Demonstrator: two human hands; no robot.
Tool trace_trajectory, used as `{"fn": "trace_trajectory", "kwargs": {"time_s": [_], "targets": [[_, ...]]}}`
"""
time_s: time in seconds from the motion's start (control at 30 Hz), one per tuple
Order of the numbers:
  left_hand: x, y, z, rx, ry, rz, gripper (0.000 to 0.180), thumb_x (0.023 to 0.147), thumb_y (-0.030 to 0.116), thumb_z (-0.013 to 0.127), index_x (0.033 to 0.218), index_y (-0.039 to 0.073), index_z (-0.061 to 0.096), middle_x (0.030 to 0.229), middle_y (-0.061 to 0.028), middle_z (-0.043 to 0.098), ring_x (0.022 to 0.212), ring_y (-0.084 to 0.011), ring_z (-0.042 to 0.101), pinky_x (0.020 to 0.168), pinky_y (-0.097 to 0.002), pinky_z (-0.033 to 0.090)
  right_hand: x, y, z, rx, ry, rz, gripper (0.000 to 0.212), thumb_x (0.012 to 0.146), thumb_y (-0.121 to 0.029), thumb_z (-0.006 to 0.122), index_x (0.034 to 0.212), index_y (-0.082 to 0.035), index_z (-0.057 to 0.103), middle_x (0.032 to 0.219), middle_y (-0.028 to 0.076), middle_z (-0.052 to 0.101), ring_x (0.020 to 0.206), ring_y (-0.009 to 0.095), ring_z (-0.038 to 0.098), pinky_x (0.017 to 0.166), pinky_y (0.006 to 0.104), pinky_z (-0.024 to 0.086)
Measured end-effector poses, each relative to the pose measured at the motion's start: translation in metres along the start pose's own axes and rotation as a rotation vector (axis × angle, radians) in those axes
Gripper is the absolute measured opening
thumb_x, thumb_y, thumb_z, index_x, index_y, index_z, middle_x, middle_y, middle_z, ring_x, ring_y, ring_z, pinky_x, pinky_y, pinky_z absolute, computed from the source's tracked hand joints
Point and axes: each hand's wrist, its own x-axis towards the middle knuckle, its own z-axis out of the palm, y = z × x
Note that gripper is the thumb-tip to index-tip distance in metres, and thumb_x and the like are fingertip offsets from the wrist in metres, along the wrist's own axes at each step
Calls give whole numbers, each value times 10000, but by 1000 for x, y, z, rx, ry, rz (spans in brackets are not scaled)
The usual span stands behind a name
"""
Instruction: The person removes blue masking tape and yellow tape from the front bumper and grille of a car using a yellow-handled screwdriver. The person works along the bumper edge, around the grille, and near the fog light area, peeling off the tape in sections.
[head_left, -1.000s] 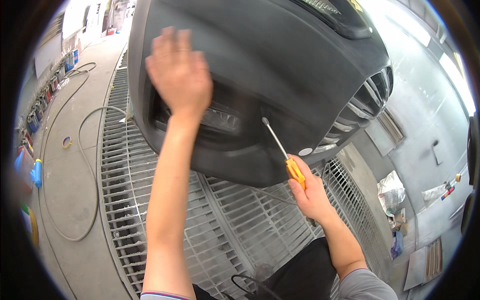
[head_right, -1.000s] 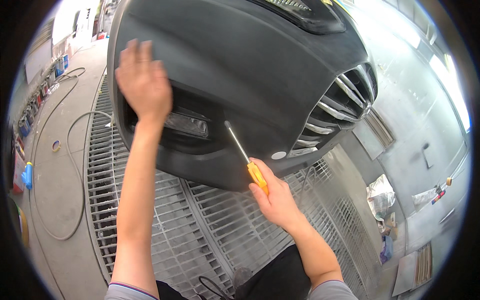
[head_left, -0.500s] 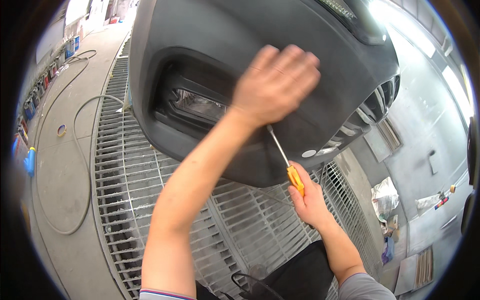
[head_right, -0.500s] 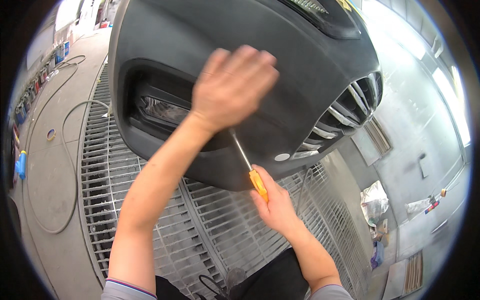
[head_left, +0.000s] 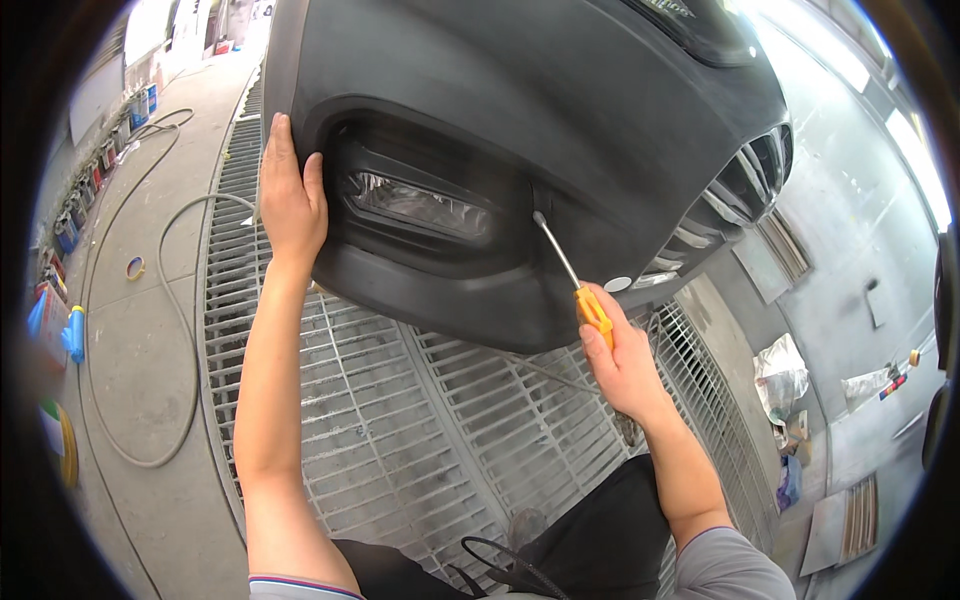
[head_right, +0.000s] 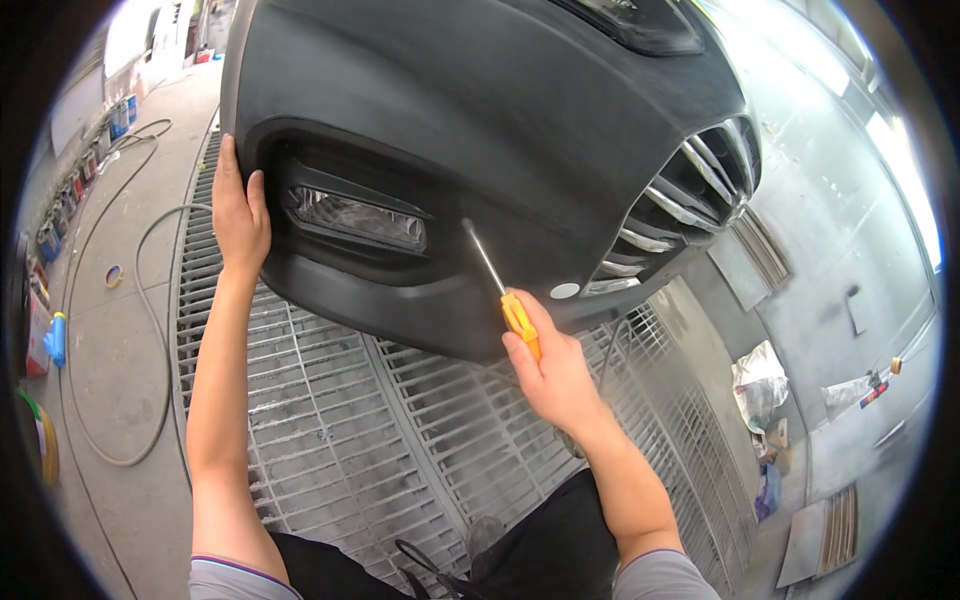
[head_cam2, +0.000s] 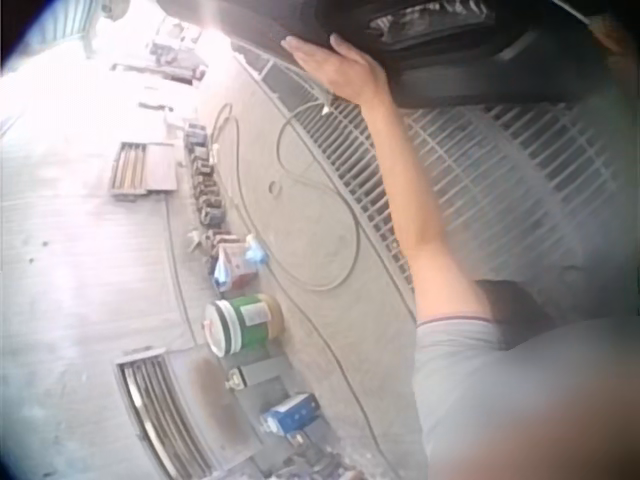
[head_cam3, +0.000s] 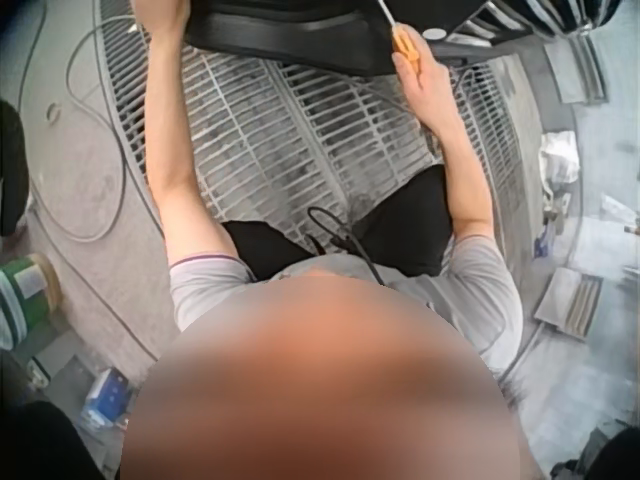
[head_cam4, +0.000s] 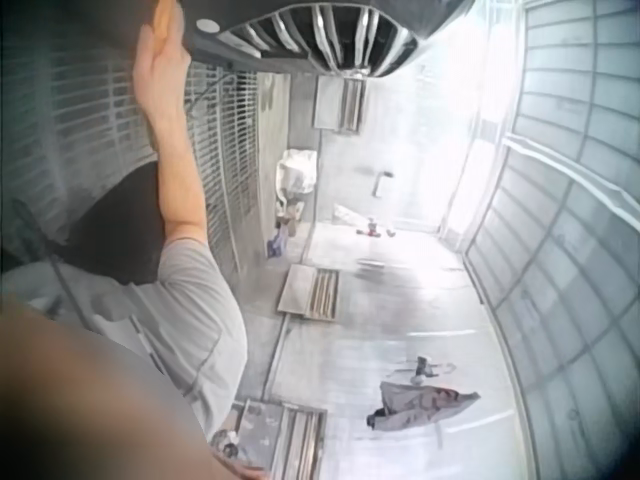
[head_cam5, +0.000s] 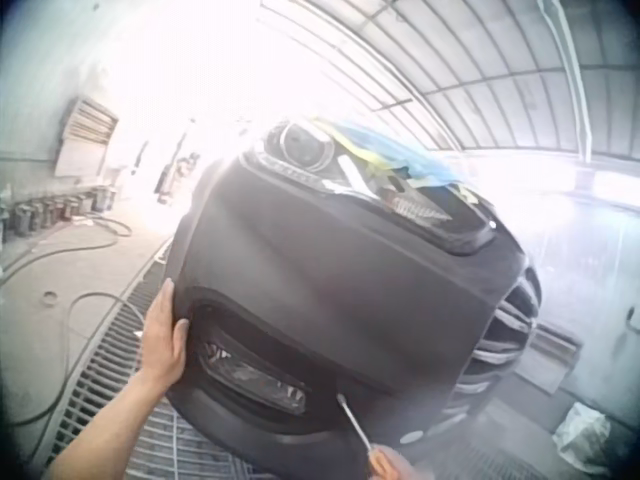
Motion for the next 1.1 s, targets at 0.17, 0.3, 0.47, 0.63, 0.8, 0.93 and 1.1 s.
{"fn": "trace_trajectory", "kwargs": {"time_s": [0.17, 0.3, 0.47, 0.63, 0.8, 0.93, 1.1], "targets": [[-12, -8, -4, -24, -32, -1, 605, 1116, 145, 648, 1668, -6, 452, 1645, -242, 558, 1501, -427, 557, 1244, -475, 451, -14, 15, 1, -37, -39, 85, 535, 1110, -228, 661, 1606, -106, 502, 982, 249, 760, 914, 438, 778, 847, 442, 586], [-13, -5, -3, -9, -22, -21, 598, 1119, 148, 644, 1664, -9, 455, 1641, -257, 555, 1508, -435, 549, 1244, -481, 451, -15, 14, 1, -58, -107, 162, 536, 1110, -237, 663, 1608, -120, 502, 948, 228, 756, 877, 424, 774, 825, 444, 582], [-13, -2, -2, -17, -33, -33, 599, 1117, 144, 645, 1665, -8, 455, 1643, -258, 552, 1515, -434, 542, 1248, -482, 446, -16, 30, 3, -83, -113, 95, 540, 1108, -243, 667, 1609, -128, 502, 947, 223, 758, 876, 418, 775, 828, 446, 583], [-13, -2, -3, -15, -45, -39, 602, 1119, 145, 640, 1669, -8, 447, 1648, -261, 545, 1520, -434, 537, 1250, -480, 444, -16, 39, 4, -89, -121, 90, 543, 1105, -241, 673, 1610, -128, 506, 970, 229, 766, 901, 429, 775, 844, 455, 586], [-14, -3, -3, 3, -44, -37, 604, 1123, 148, 633, 1672, -10, 438, 1649, -267, 541, 1517, -438, 538, 1245, -480, 452, -18, 33, -3, -46, -73, 88, 550, 1106, -234, 668, 1618, -126, 501, 1076, 250, 779, 979, 429, 788, 890, 439, 591], [-14, 0, -2, 0, -33, -40, 602, 1121, 140, 637, 1669, -12, 441, 1645, -265, 547, 1503, -444, 550, 1234, -479, 465, -14, 22, -6, -66, -131, 144, 543, 1105, -205, 665, 1615, -111, 505, 1173, 261, 775, 1057, 428, 785, 933, 418, 585], [-13, 0, -4, -38, -22, -41, 605, 1113, 128, 651, 1668, -1, 448, 1639, -257, 556, 1498, -437, 558, 1228, -471, 474, -4, 9, -4, 5, 2, -32, 542, 1108, -182, 658, 1617, -94, 495, 1202, 260, 774, 1093, 440, 778, 954, 411, 578]]}}
